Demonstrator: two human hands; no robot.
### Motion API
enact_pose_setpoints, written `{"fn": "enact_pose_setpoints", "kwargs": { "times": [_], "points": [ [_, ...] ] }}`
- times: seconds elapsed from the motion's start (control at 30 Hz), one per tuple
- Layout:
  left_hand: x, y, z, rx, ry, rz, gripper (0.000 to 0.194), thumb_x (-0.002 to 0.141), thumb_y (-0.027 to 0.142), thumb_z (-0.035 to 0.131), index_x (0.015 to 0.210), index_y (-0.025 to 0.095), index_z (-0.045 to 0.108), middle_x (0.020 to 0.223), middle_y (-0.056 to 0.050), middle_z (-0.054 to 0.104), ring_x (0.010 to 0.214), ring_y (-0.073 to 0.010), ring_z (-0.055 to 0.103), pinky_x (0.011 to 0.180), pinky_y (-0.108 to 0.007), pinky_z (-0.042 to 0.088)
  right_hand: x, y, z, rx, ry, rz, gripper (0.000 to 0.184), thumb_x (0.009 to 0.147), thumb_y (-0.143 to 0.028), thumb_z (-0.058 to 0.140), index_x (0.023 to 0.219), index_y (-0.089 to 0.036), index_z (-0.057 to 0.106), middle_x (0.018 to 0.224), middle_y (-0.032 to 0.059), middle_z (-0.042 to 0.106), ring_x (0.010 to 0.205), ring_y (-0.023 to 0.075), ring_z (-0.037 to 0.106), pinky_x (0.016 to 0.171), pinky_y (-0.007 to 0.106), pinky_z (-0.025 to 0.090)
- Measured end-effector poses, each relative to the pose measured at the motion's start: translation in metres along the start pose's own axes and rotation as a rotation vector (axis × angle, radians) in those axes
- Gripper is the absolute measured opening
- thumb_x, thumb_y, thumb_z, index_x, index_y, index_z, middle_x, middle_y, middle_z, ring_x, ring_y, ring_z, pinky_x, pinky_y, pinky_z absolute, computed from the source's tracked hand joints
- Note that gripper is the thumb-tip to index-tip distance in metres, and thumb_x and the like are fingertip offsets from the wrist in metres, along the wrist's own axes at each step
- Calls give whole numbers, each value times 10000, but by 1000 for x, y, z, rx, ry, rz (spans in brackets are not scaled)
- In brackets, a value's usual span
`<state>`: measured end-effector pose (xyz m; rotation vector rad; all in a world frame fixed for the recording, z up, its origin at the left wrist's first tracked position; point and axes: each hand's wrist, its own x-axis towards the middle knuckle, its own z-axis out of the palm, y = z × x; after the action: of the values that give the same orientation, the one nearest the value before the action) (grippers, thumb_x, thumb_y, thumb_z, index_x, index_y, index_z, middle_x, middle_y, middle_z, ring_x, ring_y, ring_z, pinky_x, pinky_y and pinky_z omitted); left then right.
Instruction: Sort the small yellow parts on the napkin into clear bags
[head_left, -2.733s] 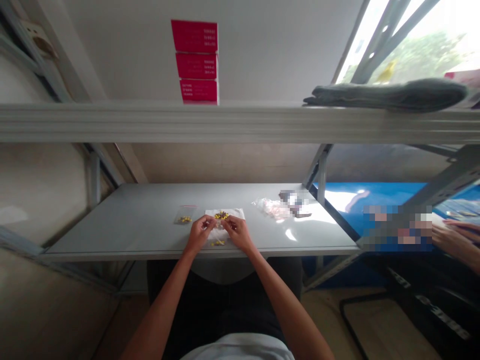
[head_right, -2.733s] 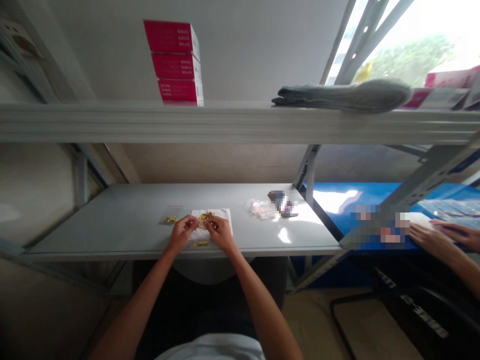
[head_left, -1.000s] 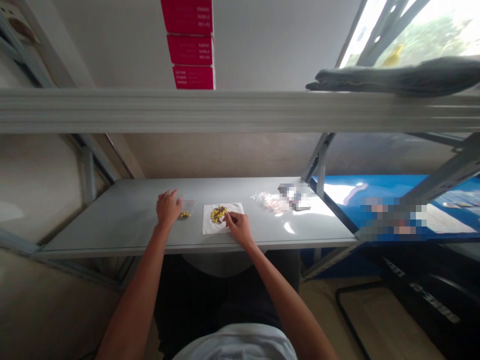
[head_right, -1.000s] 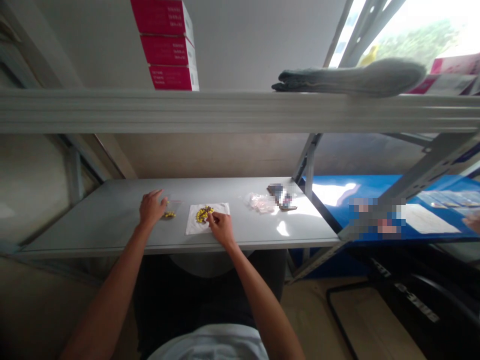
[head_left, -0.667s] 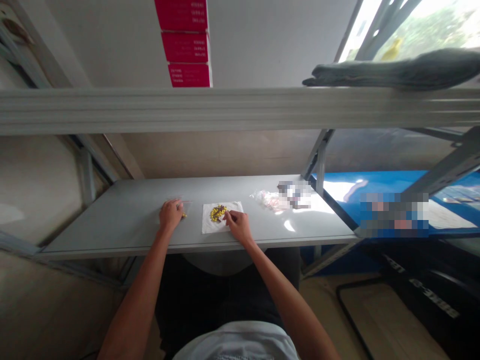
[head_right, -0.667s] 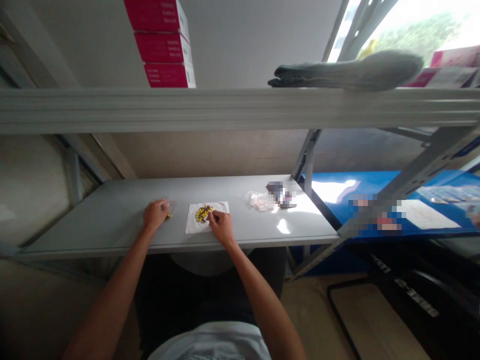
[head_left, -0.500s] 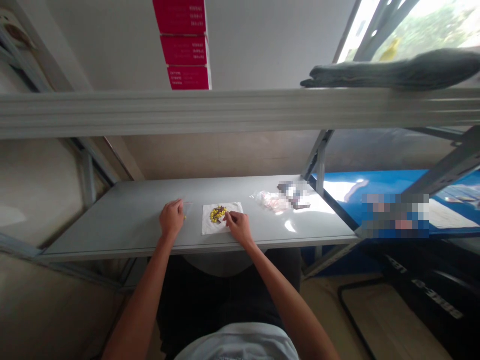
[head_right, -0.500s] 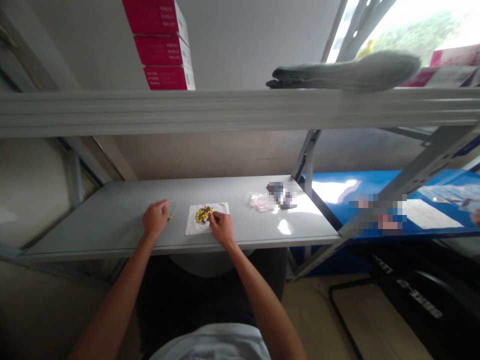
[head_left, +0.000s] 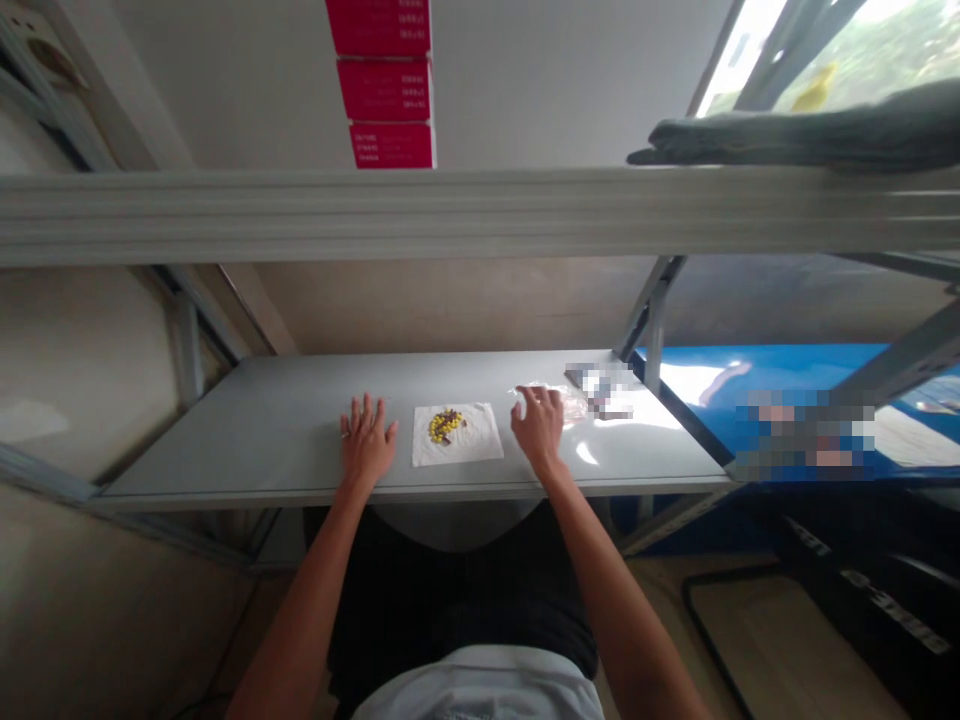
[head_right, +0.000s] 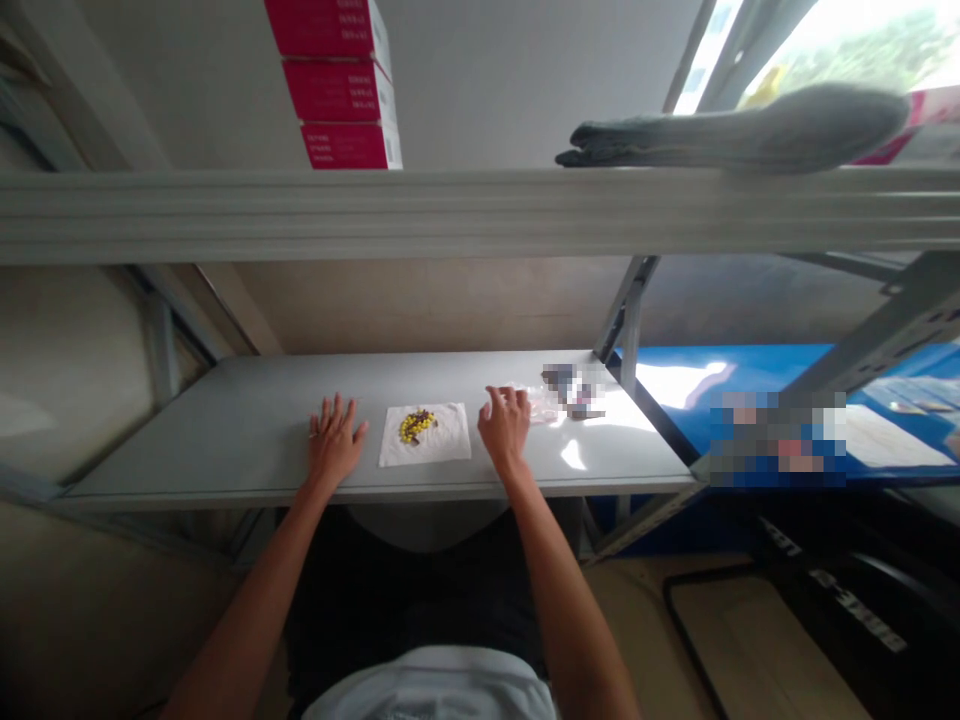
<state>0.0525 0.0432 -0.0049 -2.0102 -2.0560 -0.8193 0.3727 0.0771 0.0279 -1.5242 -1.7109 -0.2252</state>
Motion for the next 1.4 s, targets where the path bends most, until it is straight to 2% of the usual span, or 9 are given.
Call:
{"fn": "enact_pose_setpoints", "kwargs": {
  "times": [0.17,0.27,0.33,0.5,0.67,0.77,1.07,1.27,1.4],
  "points": [
    [1,-3,10,133,-74,-20,566,1011,402,396,1451,82,551,1596,-212,414,1530,-385,296,1244,-603,185,31,45,0,-284,-192,136,554,859,-133,584,1413,-142,590,1153,187,721,1074,327,582,911,432,374],
    [1,-5,13,155,-69,-9,561,1017,409,391,1458,99,544,1585,-200,438,1526,-374,311,1243,-599,203,39,56,-2,-299,-272,127,411,888,-106,528,1263,-142,692,982,160,757,980,302,630,892,428,383],
    [1,-4,11,133,-24,1,587,1016,411,403,1496,86,492,1600,-213,406,1546,-392,253,1237,-625,195,42,55,-6,-243,-195,82,353,914,-98,476,1145,-142,739,973,155,760,987,299,637,901,437,402],
    [1,12,-10,6,206,87,762,984,487,499,1601,95,283,1682,-228,197,1580,-417,26,1224,-696,101,36,-3,-15,267,50,-71,392,943,-128,425,1242,-179,674,1092,118,724,902,200,663,782,324,510],
    [-3,39,-26,-195,358,386,795,944,475,604,1607,210,253,1630,-173,374,1553,-362,246,1245,-637,185,0,-102,8,848,-115,-125,228,873,-147,521,990,-191,712,914,41,706,745,136,668,700,246,549],
    [-6,47,-22,-262,371,471,761,947,453,590,1589,183,283,1532,-185,496,1471,-356,398,1225,-618,256,-23,-130,26,961,-209,-63,106,859,-197,620,891,-193,721,841,27,720,716,146,678,680,245,556],
    [-9,41,-8,-257,314,407,720,897,615,623,1437,153,511,1238,-178,665,1173,-341,604,1071,-502,438,-45,-104,34,931,-192,-69,214,926,-227,600,1006,-240,798,1031,69,795,997,238,735,942,390,565],
    [-12,44,-12,-233,301,395,517,949,525,606,1324,169,599,1151,-144,703,1088,-302,639,1005,-457,466,-51,-104,34,916,-225,-67,279,917,-195,554,1077,-240,778,1064,63,792,963,229,737,902,384,575],
    [-11,42,-11,-228,302,385,467,949,498,625,1279,168,628,1121,-135,719,1065,-294,650,1004,-450,465,-53,-103,32,814,-84,110,373,858,-96,497,1128,-218,723,1067,69,758,910,208,693,812,347,555]
  ]
}}
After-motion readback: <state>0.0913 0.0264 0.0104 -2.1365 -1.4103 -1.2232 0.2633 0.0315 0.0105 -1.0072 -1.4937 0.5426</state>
